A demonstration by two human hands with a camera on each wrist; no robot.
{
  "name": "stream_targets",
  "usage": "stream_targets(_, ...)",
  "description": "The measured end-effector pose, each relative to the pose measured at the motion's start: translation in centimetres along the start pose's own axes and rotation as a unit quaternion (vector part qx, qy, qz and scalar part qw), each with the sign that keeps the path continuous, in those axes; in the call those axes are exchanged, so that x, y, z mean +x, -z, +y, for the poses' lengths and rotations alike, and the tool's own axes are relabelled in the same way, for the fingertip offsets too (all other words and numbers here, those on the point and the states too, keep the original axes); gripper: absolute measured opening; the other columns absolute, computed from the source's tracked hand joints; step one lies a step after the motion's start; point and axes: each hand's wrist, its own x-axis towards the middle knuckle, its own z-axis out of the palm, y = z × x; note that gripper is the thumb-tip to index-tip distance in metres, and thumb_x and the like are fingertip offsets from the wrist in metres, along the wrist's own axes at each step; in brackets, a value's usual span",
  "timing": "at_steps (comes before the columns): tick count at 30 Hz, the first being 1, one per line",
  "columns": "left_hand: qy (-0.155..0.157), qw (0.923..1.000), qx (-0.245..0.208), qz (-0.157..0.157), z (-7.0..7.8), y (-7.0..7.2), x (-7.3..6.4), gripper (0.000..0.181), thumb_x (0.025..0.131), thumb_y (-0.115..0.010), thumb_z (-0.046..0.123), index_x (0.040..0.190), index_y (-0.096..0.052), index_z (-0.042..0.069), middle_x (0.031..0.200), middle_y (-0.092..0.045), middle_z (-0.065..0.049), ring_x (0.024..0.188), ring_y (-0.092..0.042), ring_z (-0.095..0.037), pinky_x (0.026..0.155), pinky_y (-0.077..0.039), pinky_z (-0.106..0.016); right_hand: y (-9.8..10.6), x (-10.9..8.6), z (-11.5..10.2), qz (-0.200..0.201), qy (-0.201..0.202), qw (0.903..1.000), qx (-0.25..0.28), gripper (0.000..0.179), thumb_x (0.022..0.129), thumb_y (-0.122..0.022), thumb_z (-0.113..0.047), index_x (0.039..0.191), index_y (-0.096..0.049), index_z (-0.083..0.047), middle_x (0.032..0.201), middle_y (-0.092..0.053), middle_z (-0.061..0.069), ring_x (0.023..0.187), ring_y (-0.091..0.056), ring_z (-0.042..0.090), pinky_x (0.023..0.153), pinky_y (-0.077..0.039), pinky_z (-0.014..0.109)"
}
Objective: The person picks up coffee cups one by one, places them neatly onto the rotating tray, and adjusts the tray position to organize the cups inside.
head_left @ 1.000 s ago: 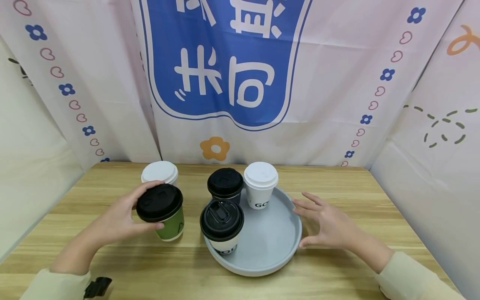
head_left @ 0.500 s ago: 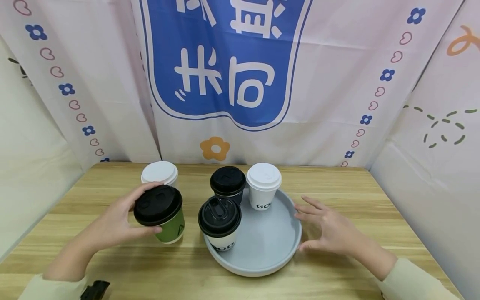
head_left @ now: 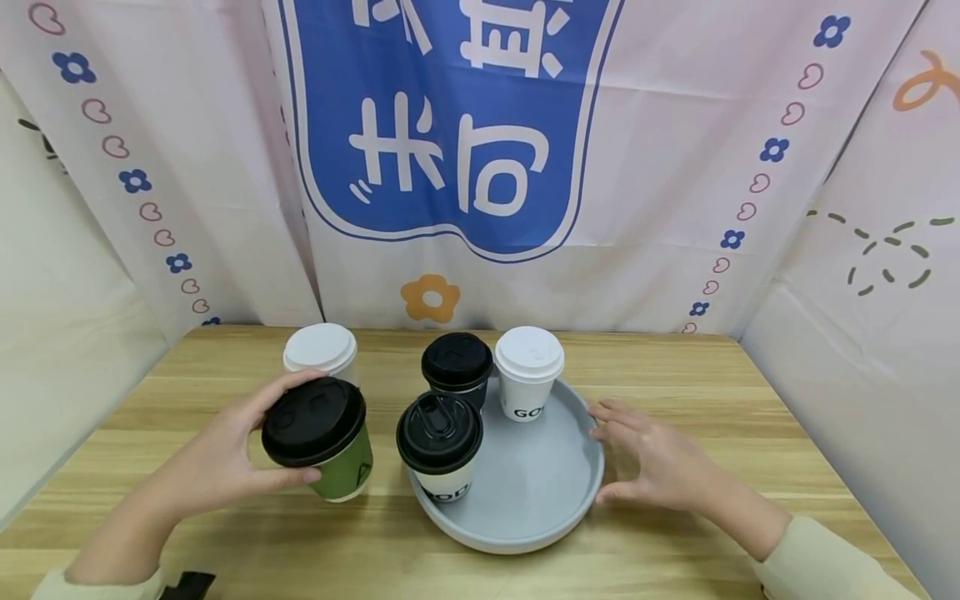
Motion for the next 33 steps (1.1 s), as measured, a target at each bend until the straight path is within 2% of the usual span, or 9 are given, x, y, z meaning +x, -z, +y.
stream_targets(5, -0.022, 0.9995, -0.011, -0.02, 1.1, 0.2, 0.1, 0.1, 0.063, -0.095, 0.017, 0.149, -0.042, 0.017, 0.137, -0.059, 0.009, 0.124, -0.054, 0.003, 0.095, -0.046, -0.013, 0.0, 0.0, 0.0, -0.004, -0.004, 1.0, 0.008, 0.082, 0.068, -0.07, -0.076, 0.118, -0.069, -0.011, 0.147, -0.054, 0.01, 0.134, -0.053, 0.032, 0.101, -0.051, 0.049)
stream_targets(13, -0.034, 0.9967, -0.053, -0.052, 3.6, -0.1, 0.3, 0.099, 0.064, -0.095, 0.022, 0.148, -0.042, 0.017, 0.14, -0.057, 0.004, 0.129, -0.052, -0.003, 0.108, -0.034, -0.009, 0.0, -0.1, 0.1, -0.006, -0.004, 0.9999, 0.014, 0.081, 0.069, -0.069, -0.075, 0.118, -0.069, -0.011, 0.147, -0.054, 0.011, 0.131, -0.056, 0.032, 0.101, -0.051, 0.048)
stream_targets(15, -0.048, 0.9955, -0.062, -0.053, 4.1, -0.3, 0.4, 0.099, 0.064, -0.095, 0.022, 0.148, -0.042, 0.015, 0.139, -0.058, 0.004, 0.129, -0.052, -0.005, 0.108, -0.035, -0.01, 0.0, 0.0, 0.1, -0.007, -0.003, 0.9999, 0.013, 0.08, 0.07, -0.069, -0.075, 0.118, -0.069, -0.011, 0.146, -0.054, 0.011, 0.13, -0.057, 0.031, 0.101, -0.052, 0.047)
stream_targets(18, -0.087, 0.9917, -0.08, -0.05, 4.7, -0.6, 0.7, 0.099, 0.063, -0.095, 0.021, 0.147, -0.043, 0.01, 0.138, -0.059, 0.001, 0.129, -0.053, -0.007, 0.108, -0.035, -0.011, 0.0, 0.0, 0.0, -0.008, -0.002, 0.9999, 0.015, 0.079, 0.071, -0.069, -0.074, 0.118, -0.068, -0.011, 0.146, -0.055, 0.011, 0.129, -0.058, 0.031, 0.1, -0.052, 0.047)
stream_targets(21, -0.132, 0.9846, -0.103, -0.05, 5.3, -1.0, 1.2, 0.1, 0.063, -0.095, 0.019, 0.146, -0.042, 0.003, 0.136, -0.06, -0.002, 0.126, -0.056, -0.01, 0.108, -0.037, -0.012, 0.1, 0.0, 0.0, -0.008, 0.0, 0.9998, 0.021, 0.077, 0.072, -0.07, -0.073, 0.118, -0.068, -0.011, 0.146, -0.055, 0.011, 0.127, -0.059, 0.03, 0.1, -0.053, 0.046)
stream_targets(23, -0.15, 0.9807, -0.113, -0.054, 5.8, -1.2, 1.6, 0.1, 0.063, -0.095, 0.02, 0.146, -0.042, 0.003, 0.136, -0.06, -0.003, 0.124, -0.058, -0.012, 0.108, -0.038, -0.014, 0.1, 0.0, -0.1, -0.007, 0.001, 0.9997, 0.025, 0.077, 0.072, -0.071, -0.072, 0.118, -0.068, -0.011, 0.146, -0.055, 0.01, 0.127, -0.059, 0.03, 0.1, -0.053, 0.046)
stream_targets(28, -0.174, 0.9749, -0.12, -0.07, 6.9, -1.8, 2.5, 0.098, 0.065, -0.095, 0.023, 0.146, -0.042, 0.005, 0.136, -0.059, -0.001, 0.123, -0.058, -0.013, 0.108, -0.041, -0.017, 0.2, -0.1, -0.1, -0.006, 0.002, 0.9995, 0.031, 0.076, 0.072, -0.072, -0.07, 0.118, -0.068, -0.011, 0.146, -0.055, 0.011, 0.126, -0.06, 0.03, 0.1, -0.053, 0.046)
stream_targets(33, -0.199, 0.9721, -0.101, -0.072, 7.9, -2.5, 3.4, 0.097, 0.067, -0.094, 0.03, 0.145, -0.043, 0.007, 0.137, -0.057, 0.001, 0.125, -0.056, -0.013, 0.109, -0.04, -0.017, 0.1, 0.0, -0.1, -0.007, 0.004, 0.9994, 0.034, 0.076, 0.072, -0.072, -0.07, 0.118, -0.068, -0.01, 0.146, -0.055, 0.01, 0.126, -0.06, 0.03, 0.1, -0.053, 0.045)
